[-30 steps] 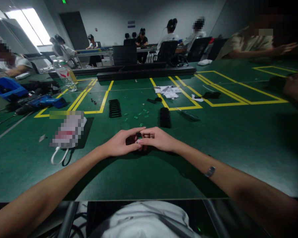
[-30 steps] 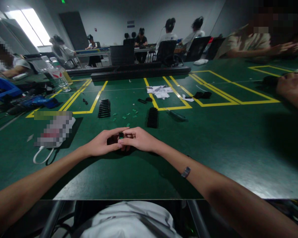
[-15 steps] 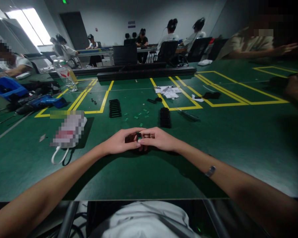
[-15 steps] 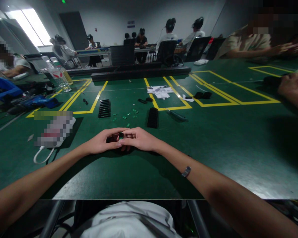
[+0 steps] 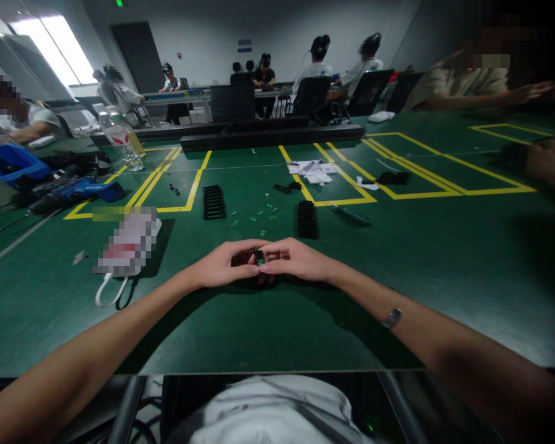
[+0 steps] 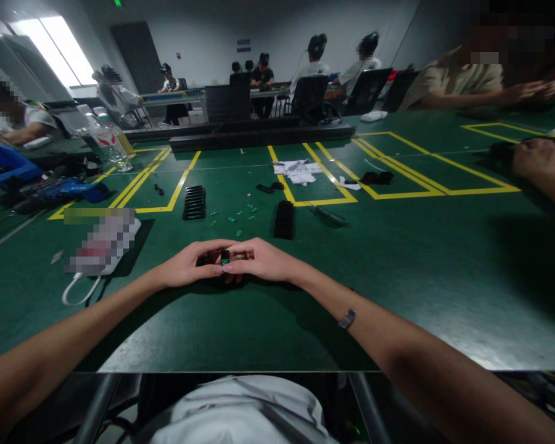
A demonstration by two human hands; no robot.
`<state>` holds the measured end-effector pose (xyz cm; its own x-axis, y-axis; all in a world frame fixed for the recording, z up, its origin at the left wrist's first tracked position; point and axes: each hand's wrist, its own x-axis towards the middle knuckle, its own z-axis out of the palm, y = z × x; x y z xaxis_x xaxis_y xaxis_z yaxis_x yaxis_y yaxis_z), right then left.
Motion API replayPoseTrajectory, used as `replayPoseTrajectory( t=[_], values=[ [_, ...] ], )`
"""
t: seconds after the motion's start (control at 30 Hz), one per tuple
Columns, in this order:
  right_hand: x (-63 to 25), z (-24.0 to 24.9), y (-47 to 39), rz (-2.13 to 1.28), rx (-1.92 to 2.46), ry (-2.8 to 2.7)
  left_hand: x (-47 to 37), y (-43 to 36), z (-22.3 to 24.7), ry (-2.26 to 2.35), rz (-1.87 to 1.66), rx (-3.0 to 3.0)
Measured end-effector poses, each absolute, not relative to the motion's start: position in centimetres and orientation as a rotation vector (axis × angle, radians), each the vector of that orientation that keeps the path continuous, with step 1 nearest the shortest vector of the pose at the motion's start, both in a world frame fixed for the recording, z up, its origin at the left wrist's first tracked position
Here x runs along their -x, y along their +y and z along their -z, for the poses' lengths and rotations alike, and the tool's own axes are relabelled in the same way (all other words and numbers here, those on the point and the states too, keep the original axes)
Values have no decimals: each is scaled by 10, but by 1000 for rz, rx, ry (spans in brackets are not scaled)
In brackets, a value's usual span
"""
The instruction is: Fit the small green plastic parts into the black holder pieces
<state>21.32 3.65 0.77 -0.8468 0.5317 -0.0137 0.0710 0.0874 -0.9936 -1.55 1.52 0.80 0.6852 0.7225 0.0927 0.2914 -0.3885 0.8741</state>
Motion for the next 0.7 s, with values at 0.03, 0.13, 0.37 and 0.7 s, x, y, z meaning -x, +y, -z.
replayPoseTrajectory(
  t=[0.03, 0.13, 0.37, 0.7],
  values=[
    [-213, -8, 37, -1821, 591, -2020, 16, 15, -8, 784, -586, -1970],
    [-213, -9, 37, -1831, 589, -2022, 15, 15, -7, 779, -584, -1962],
    [-213, -5, 37, -1780, 635, -2050, 15, 15, -7, 776, -588, -1967],
    [-213, -7, 36, -1780, 624, -2066, 16, 16, -6, 779, -588, -1959]
  ],
)
